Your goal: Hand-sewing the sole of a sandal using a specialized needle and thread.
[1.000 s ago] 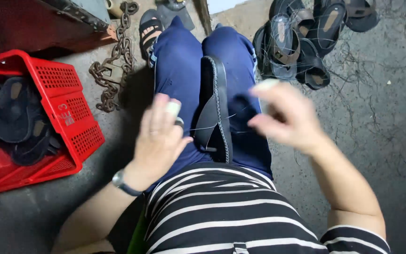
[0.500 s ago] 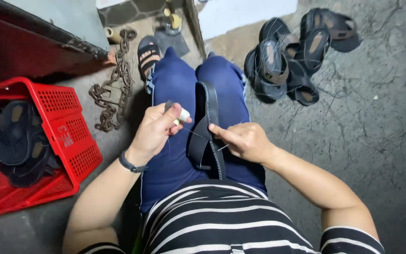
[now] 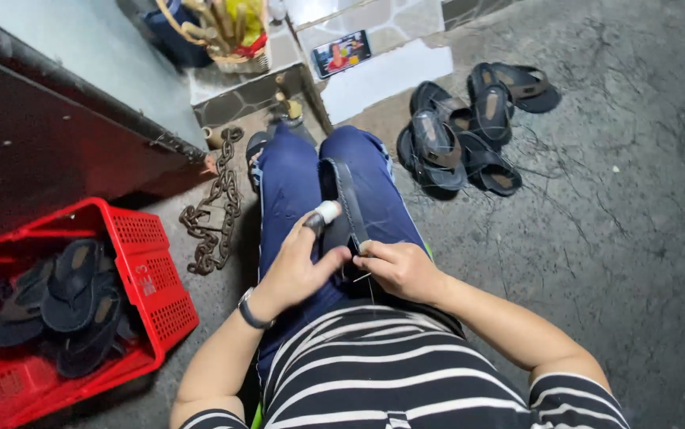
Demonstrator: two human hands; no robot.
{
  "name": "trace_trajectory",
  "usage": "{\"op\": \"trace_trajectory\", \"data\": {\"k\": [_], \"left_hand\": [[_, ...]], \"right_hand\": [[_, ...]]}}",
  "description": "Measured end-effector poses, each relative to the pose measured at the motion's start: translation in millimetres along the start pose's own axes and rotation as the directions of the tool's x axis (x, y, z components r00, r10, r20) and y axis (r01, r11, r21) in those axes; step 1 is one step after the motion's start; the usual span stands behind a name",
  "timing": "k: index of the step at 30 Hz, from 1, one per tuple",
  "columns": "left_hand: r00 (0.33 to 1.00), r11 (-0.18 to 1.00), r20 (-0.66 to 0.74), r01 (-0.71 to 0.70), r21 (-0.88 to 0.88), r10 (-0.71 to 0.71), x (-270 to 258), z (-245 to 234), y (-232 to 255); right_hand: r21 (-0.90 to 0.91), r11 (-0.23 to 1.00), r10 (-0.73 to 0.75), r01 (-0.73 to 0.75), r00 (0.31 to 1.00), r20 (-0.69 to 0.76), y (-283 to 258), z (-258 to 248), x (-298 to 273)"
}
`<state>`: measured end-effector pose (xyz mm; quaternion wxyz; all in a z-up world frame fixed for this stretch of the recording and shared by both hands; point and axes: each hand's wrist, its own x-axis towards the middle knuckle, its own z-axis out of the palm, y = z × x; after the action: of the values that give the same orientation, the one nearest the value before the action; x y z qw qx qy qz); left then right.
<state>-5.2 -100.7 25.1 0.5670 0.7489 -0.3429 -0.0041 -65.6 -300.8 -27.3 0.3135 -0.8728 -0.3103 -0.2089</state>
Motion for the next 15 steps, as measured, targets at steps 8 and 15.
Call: {"op": "trace_trajectory", "data": {"k": [8,15], "left_hand": [[0.962,0.893,-0.241,0.216,0.395,-0.126,-25.0,10.2,-43.9],[0.867,0.853,0.082,0.497,-0.157,-0.491,-40.8,15.3,-53.7]], "right_hand": [[-0.096,0.995,-0.029,0.024,0.998,-0.05,-23.4,-13.1,0.4],[-0.176,0.978,-0.113,0.114,0.993,0.017,-30.7,-9.9,4.6]]}}
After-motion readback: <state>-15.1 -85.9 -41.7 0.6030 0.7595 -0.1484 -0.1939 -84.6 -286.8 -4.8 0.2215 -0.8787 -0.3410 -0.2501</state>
